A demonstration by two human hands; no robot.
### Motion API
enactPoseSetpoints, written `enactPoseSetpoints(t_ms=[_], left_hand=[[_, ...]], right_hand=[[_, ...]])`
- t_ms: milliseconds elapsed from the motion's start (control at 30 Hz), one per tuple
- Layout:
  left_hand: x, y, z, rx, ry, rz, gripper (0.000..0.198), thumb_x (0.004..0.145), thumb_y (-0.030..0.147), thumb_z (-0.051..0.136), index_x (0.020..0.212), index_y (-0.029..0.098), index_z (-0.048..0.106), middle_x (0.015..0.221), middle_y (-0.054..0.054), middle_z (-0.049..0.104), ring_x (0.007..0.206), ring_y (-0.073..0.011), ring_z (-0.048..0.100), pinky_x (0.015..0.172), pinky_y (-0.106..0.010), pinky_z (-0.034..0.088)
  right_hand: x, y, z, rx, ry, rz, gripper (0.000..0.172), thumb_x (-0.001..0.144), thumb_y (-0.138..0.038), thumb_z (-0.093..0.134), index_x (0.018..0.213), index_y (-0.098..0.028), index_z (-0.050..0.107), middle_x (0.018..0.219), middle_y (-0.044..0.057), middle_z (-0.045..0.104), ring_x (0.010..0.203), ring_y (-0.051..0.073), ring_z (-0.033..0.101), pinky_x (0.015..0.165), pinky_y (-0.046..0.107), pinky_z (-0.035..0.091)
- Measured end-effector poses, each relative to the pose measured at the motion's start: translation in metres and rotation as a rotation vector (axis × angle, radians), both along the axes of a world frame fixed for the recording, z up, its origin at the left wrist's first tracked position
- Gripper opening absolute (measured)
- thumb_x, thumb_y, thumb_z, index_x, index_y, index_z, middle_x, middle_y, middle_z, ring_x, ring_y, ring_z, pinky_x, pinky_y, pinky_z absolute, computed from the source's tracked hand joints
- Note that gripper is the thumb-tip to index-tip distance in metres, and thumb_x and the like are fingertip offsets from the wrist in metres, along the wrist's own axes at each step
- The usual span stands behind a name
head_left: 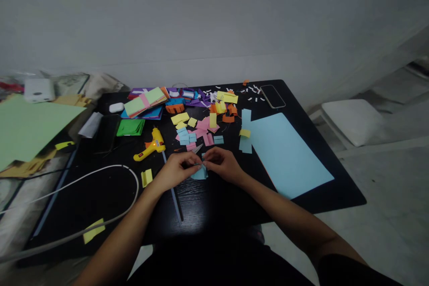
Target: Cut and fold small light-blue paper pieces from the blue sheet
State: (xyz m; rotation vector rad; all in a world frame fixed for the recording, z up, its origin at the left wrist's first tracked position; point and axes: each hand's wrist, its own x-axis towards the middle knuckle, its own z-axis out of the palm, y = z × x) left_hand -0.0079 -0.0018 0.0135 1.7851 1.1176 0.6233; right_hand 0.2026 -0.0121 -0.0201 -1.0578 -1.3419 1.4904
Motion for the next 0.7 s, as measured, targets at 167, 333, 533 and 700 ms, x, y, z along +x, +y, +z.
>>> enactPoseSetpoints(t_ms=[167,333,533,700], left_hand=[[-0.0013,0.0012,0.0,0.021,-0.021,-0.034,0.017,0.088,0.035,0.073,0.088,0.018,0.074,0.077,0.0,0.071,0.072,-0.014,0.062,0.067,-0.024,0.047],[-0.0009,0.0008,-0.0018,0.038,-0.042,-0.058,0.017,0.092,0.035,0.07,0.092,0.018,0.072,0.081,0.0,0.072,0.075,-0.0139,0.063,0.072,-0.025,0.048],[-0.0007,0.0007,-0.0016,0.104,-0.015,-0.022,0.017,0.094,0.034,0.067,0.091,0.018,0.069,0.079,0.001,0.069,0.073,-0.013,0.061,0.068,-0.023,0.046],[-0.0015,0.0008,-0.0021,0.19,-0.004,-0.085,0.011,0.096,0.029,0.065,0.094,0.019,0.069,0.083,0.0,0.069,0.076,-0.0125,0.061,0.073,-0.023,0.047]], right_hand=[[0.0008,0.0002,-0.0003,0.032,-0.015,-0.008,0.021,0.081,-0.035,0.078,0.094,-0.02,0.07,0.084,0.002,0.074,0.076,0.017,0.071,0.074,0.031,0.058],[0.0028,0.0019,0.0016,0.043,-0.006,0.022,0.022,0.081,-0.039,0.079,0.091,-0.02,0.073,0.086,0.003,0.075,0.078,0.017,0.071,0.078,0.032,0.058],[0.0053,0.0037,0.0026,0.016,0.039,0.057,0.025,0.081,-0.041,0.08,0.093,-0.019,0.077,0.089,0.004,0.078,0.083,0.019,0.073,0.083,0.034,0.058],[0.0059,0.0039,0.0,0.005,0.039,0.058,0.028,0.079,-0.041,0.082,0.093,-0.018,0.077,0.088,0.004,0.078,0.081,0.018,0.072,0.081,0.033,0.057]])
